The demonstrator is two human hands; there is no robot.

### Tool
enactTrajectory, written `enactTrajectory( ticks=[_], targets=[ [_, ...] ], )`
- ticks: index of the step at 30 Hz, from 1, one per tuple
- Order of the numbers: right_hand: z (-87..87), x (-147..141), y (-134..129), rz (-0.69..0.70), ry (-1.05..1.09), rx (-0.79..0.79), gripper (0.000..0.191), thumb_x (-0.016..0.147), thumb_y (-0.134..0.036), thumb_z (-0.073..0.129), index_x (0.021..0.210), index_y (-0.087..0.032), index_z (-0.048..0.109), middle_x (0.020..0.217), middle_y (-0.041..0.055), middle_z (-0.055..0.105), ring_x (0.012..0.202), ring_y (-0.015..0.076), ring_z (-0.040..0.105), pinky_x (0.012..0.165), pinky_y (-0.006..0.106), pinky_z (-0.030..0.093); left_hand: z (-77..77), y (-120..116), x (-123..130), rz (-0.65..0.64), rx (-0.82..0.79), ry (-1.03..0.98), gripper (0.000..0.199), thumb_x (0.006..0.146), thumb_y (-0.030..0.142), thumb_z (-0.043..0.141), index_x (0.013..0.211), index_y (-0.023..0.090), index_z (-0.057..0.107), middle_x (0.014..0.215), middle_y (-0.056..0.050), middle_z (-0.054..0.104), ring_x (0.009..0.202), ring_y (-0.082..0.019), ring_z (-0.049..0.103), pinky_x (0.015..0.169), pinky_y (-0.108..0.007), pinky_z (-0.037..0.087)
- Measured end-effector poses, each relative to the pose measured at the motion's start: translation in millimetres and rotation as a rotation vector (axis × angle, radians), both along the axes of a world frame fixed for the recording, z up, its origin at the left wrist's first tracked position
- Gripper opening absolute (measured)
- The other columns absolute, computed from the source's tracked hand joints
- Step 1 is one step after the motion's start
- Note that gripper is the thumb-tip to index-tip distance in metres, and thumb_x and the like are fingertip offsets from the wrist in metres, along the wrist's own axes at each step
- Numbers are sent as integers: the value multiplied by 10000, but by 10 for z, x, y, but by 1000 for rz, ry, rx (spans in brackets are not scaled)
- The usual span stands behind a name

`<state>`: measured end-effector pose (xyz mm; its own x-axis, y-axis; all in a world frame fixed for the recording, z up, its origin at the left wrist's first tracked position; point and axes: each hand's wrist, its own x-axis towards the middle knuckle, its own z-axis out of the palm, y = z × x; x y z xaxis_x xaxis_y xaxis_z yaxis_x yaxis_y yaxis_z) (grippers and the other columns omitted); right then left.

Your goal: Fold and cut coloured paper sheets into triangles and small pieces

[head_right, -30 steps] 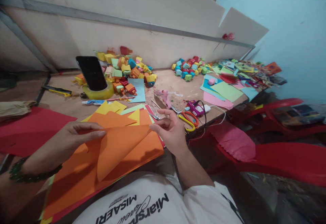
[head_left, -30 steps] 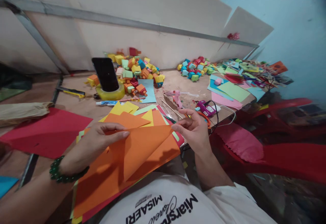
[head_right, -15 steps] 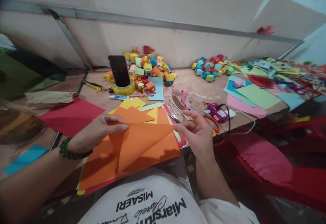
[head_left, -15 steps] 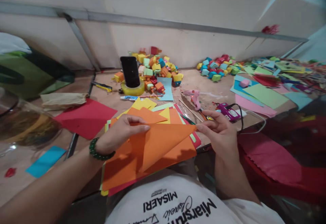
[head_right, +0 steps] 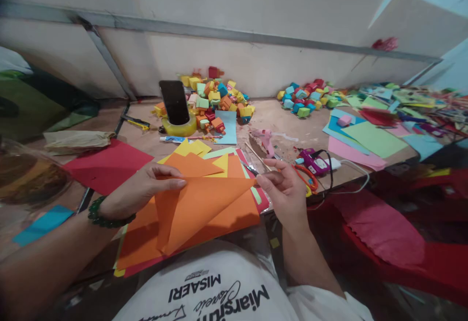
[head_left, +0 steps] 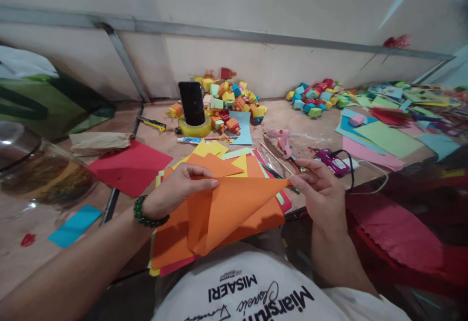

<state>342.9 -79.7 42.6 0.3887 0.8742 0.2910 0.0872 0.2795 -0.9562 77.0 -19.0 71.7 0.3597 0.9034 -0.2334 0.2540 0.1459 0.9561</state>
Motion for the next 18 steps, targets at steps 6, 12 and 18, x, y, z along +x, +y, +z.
enactTrajectory(
  ticks=[6,12,18],
  targets=[
    [-66,68,-12,63,-78,-21,340,733,-391,762,995,-215,636,629,-28,693,561,145,679,581,267,578,-28,1,-16,0,14,27,284,542,434,790,576,172,687,606,-9,670,605,-134,561,550,-213,427],
    [-9,115,41,0,-390,-31,334,804,-442,688,1044,-216,632,815,39,730,757,202,704,691,344,582,17,-2,-6,-40,113,134,312,577,467,748,559,168,661,554,12,615,551,-110,493,536,-213,395],
    [397,-209,91,329,-693,37,283,844,-398,645,1078,-238,639,972,53,733,923,208,694,841,363,552,64,159,8,-215,225,336,312,655,495,679,665,186,717,605,8,649,559,-120,505,505,-209,376]
  ],
)
